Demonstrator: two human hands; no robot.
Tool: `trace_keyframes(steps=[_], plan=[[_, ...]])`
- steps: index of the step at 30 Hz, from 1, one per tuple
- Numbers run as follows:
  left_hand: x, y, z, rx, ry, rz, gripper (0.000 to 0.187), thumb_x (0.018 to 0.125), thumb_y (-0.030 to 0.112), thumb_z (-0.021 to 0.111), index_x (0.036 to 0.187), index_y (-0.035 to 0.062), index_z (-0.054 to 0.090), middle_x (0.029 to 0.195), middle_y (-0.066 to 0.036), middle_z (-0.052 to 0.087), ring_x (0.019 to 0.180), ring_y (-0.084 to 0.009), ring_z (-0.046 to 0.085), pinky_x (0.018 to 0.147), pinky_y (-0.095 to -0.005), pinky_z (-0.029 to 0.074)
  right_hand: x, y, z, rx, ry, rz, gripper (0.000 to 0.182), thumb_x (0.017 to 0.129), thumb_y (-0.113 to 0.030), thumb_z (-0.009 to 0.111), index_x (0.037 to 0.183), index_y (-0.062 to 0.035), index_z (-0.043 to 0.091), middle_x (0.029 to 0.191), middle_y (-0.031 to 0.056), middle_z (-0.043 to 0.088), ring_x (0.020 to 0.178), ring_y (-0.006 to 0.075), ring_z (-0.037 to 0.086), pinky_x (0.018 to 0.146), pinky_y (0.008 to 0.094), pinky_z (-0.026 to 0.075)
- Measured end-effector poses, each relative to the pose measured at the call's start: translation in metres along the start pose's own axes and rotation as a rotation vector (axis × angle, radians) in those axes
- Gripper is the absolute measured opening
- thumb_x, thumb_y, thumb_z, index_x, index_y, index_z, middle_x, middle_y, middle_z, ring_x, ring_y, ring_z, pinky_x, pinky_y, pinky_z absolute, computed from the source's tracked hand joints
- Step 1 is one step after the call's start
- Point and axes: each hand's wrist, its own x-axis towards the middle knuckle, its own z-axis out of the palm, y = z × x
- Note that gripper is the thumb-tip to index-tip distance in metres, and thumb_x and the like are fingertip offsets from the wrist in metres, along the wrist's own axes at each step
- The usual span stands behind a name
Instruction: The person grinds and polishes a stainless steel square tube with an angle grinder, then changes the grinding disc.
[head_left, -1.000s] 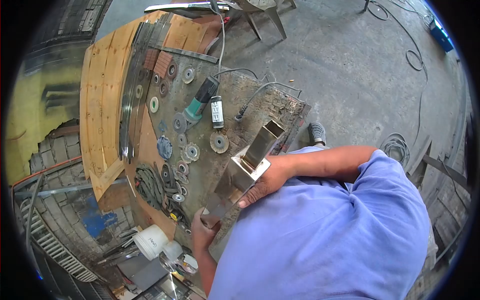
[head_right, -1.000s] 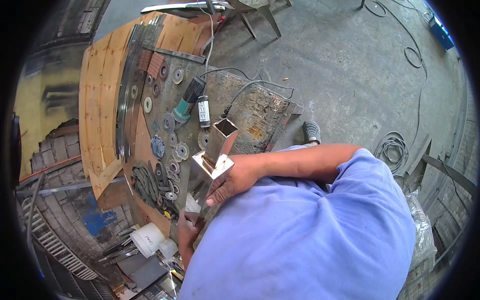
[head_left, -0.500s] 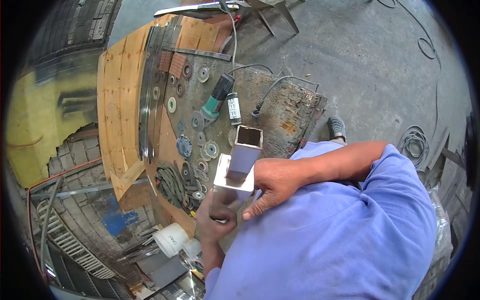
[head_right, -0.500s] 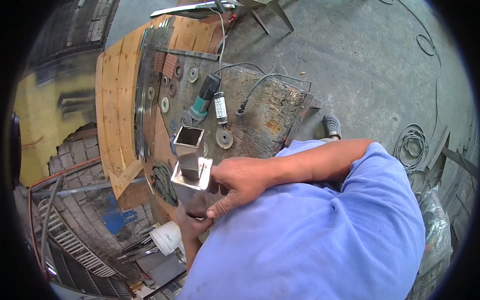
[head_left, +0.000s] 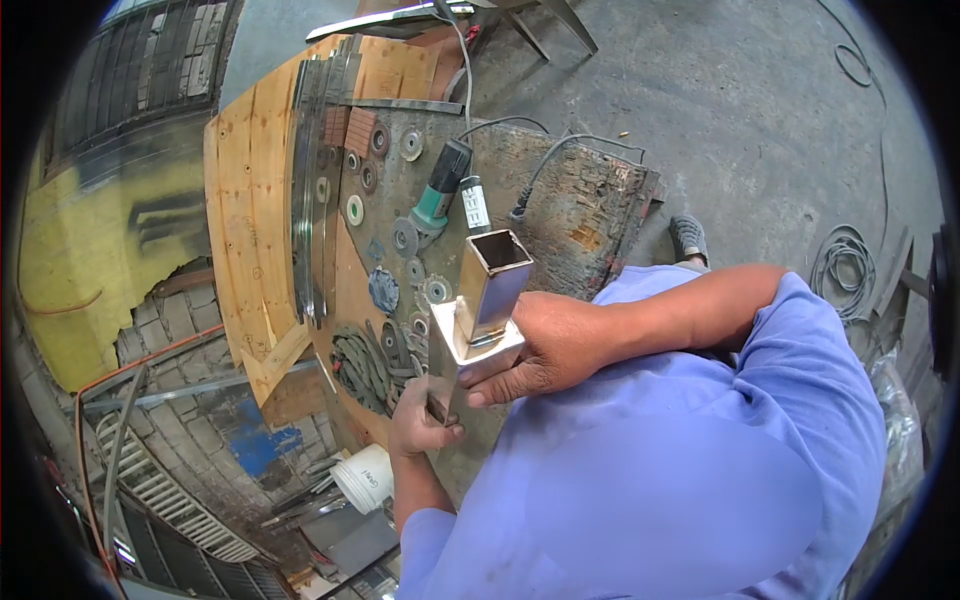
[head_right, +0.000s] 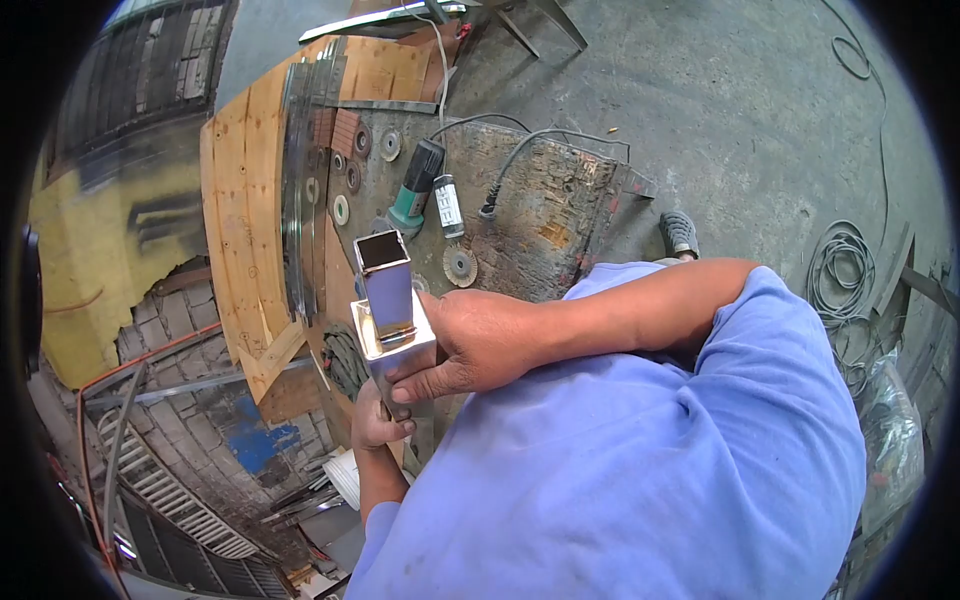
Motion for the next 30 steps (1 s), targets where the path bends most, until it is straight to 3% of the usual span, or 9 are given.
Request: trace_keyframes(steps=[8, 11, 17, 23, 26, 29, 30], plan=[[0.028, 0.002, 0.008, -0.225, -0.101, 0.042, 0.064, 0.061, 0.038, 0.088, 0.106, -0.0021, 0.066, 0.092, -0.004, 0.065, 0.08, -0.0138, 0.06, 0.073, -0.0253, 0.045, -0.005, -0.01, -0.002, 0.031, 0.022, 0.185, 0.047, 0.091, -0.044, 0.075, 0.114, -0.0057, 0.063, 0.094, 0.0107, 0.072, 0.081, 0.0227, 0.07, 0.072, 0.0367, 0.055], [0.035, -0.024, -0.008, -0.291, -0.206, 0.003, 0.075, 0.061, 0.045, 0.085, 0.113, -0.0055, 0.064, 0.102, -0.011, 0.067, 0.086, -0.0208, 0.065, 0.079, -0.0303, 0.05, -0.008, -0.007, 0.0, 0.075, 0.066, 0.214, 0.048, 0.09, -0.045, 0.076, 0.113, -0.0057, 0.063, 0.091, 0.0099, 0.073, 0.078, 0.0198, 0.07, 0.07, 0.0351, 0.055], [0.043, 0.018, 0.009, -0.368, -0.29, -0.124, 0.101, 0.061, 0.054, 0.083, 0.131, -0.0104, 0.05, 0.111, -0.022, 0.066, 0.094, -0.0311, 0.069, 0.083, -0.0419, 0.057, -0.01, -0.018, -0.002, -0.01, 0.07, 0.223, 0.049, 0.089, -0.047, 0.077, 0.107, -0.004, 0.065, 0.075, 0.0068, 0.072, 0.065, 0.0179, 0.069, 0.06, 0.0328, 0.053], [0.046, -0.002, -0.004, -0.446, -0.356, -0.166, 0.109, 0.061, 0.052, 0.086, 0.138, -0.0124, 0.043, 0.119, -0.025, 0.063, 0.096, -0.0346, 0.07, 0.084, -0.0472, 0.058, -0.012, -0.029, -0.004, -0.072, 0.063, 0.222, 0.057, 0.088, -0.055, 0.073, 0.072, -0.0011, 0.068, 0.061, 0.01, 0.066, 0.056, 0.0233, 0.066, 0.053, 0.0357, 0.05], [0.045, -0.009, -0.009, -0.505, -0.385, -0.205, 0.112, 0.06, 0.05, 0.088, 0.14, -0.0125, 0.041, 0.121, -0.025, 0.062, 0.096, -0.036, 0.07, 0.085, -0.0494, 0.058, -0.011, -0.039, -0.008, -0.134, -0.025, 0.254, 0.047, 0.093, -0.051, 0.068, 0.1, -0.0049, 0.068, 0.069, 0.0035, 0.071, 0.066, 0.0261, 0.068, 0.063, 0.0385, 0.052], [0.046, -0.009, -0.01, -0.563, -0.411, -0.239, 0.114, 0.059, 0.05, 0.089, 0.142, -0.0119, 0.039, 0.122, -0.025, 0.06, 0.096, -0.0371, 0.069, 0.085, -0.0514, 0.057, -0.012, -0.03, -0.001, -0.107, 0.106, 0.145, 0.059, 0.09, -0.057, 0.069, 0.072, -0.0009, 0.068, 0.055, 0.0143, 0.059, 0.053, 0.0306, 0.062, 0.05, 0.0409, 0.046], [0.046, -0.009, -0.01, -0.586, -0.419, -0.238, 0.115, 0.059, 0.05, 0.089, 0.142, -0.0115, 0.039, 0.121, -0.025, 0.06, 0.096, -0.0374, 0.068, 0.084, -0.0522, 0.057, -0.012, -0.029, -0.001, -0.131, 0.105, 0.146, 0.057, 0.092, -0.056, 0.068, 0.077, -0.0018, 0.069, 0.056, 0.0148, 0.059, 0.054, 0.0318, 0.062, 0.051, 0.0414, 0.046]])
